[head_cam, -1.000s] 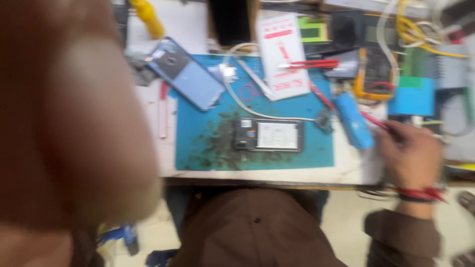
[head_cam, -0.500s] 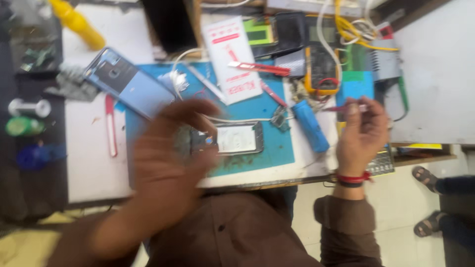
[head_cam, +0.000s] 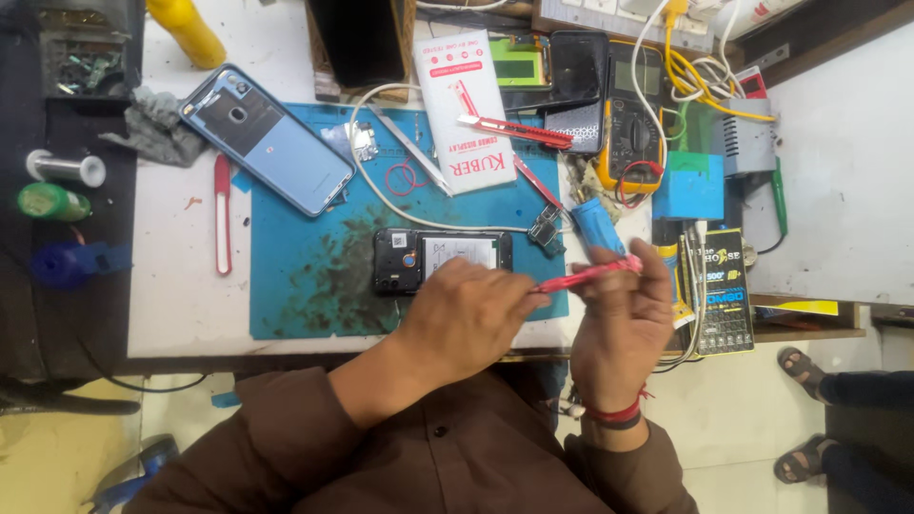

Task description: The person uses a red plastic pry tool to open a blue smartphone, removes the back cover, and then uses the tool to pry and separate the battery from the phone's internal frame. The back cover is placed on the workbench, and the person continues to work on the battery area.

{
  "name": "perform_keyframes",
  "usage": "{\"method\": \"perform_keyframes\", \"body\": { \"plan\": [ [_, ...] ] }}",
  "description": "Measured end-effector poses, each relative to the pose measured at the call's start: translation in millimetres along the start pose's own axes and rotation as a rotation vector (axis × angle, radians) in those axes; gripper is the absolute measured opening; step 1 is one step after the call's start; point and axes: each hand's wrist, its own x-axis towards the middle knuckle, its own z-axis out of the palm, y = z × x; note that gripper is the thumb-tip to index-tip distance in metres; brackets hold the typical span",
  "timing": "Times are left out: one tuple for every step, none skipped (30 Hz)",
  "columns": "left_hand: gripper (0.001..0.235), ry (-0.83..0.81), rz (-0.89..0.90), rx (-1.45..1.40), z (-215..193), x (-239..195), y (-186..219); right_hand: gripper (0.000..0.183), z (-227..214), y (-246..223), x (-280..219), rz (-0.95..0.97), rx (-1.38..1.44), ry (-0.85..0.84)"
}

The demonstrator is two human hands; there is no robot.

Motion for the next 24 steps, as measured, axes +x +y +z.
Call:
{"method": "perform_keyframes", "body": {
  "plan": [
    [0.024,0.029,-0.012,-0.021,-1,-8,-2,0.038,1,1,-3,0.001,-0.014,-0.025],
    [0.028,0.019,-0.045,-0.036,-3,-18,-3,0.038,1,2,-8,0.002,-0.031,-0.043],
    [0.032,0.008,-0.078,-0.051,-6,-29,-5,0.038,2,3,-13,0.004,-0.048,-0.061],
    [0.037,0.0,-0.11,-0.065,-9,-39,-8,0.036,4,5,-16,-0.021,-0.036,-0.073],
    [0.035,0.003,-0.092,-0.07,-12,-48,-12,0.034,7,8,-19,-0.046,-0.023,-0.085],
    [0.034,0.008,-0.081,-0.075,-15,-58,-14,0.032,10,9,-22,-0.066,-0.011,-0.101],
    [0.032,0.013,-0.069,-0.08,-19,-67,-16,0.031,13,9,-21,-0.063,0.053,-0.083],
    [0.022,0.065,-0.072,-0.069,-24,-74,-19,0.029,17,9,-15,-0.06,0.12,-0.075],
    [0.014,0.116,-0.075,-0.057,-31,-80,-22,0.027,22,8,-9,-0.056,0.187,-0.067],
    [0.009,0.173,-0.068,-0.033,-39,-81,-27,0.03,29,8,1,-0.022,0.161,-0.059],
    [0.022,0.179,-0.092,0.079,-48,-81,-32,0.033,35,8,11,0.01,0.134,-0.052],
    [0.039,0.174,-0.121,0.182,-56,-82,-37,0.037,39,7,16,0.048,0.1,-0.032],
    [0.056,0.169,-0.151,0.284,-62,-81,-42,0.038,44,11,23,0.031,0.072,-0.073],
    [0.071,0.138,-0.174,0.297,-65,-79,-46,0.04,50,17,27,0.014,0.04,-0.108],
    [0.086,0.108,-0.198,0.309,-68,-76,-51,0.042,54,22,28,-0.003,0.009,-0.142],
    [0.101,0.079,-0.217,0.328,-71,-72,-55,0.042,61,30,28,-0.047,-0.03,-0.16],
    [0.1,0.052,-0.24,0.317,-71,-70,-56,0.042,67,39,27,-0.091,-0.069,-0.176],
    [0.098,0.021,-0.262,0.303,-70,-69,-57,0.042,72,47,26,-0.134,-0.109,-0.187],
    [0.097,-0.01,-0.284,0.29,-69,-66,-59,0.042,76,56,26,-0.152,-0.07,-0.227],
    [0.097,-0.012,-0.281,0.296,-68,-66,-61,0.041,78,64,20,-0.16,-0.037,-0.256],
    [0.097,-0.013,-0.278,0.302,-66,-65,-64,0.041,80,71,15,-0.168,-0.004,-0.286],
    [0.097,-0.017,-0.283,0.297,-62,-67,-63,0.04,77,74,8,-0.211,-0.101,-0.304],
    [0.097,-0.031,-0.293,0.291,-59,-72,-57,0.039,75,75,2,-0.253,-0.199,-0.324],
    [0.098,-0.025,-0.281,0.304,-59,-69,-57,0.038,80,79,10,-0.325,-0.281,-0.351]
  ]
}}
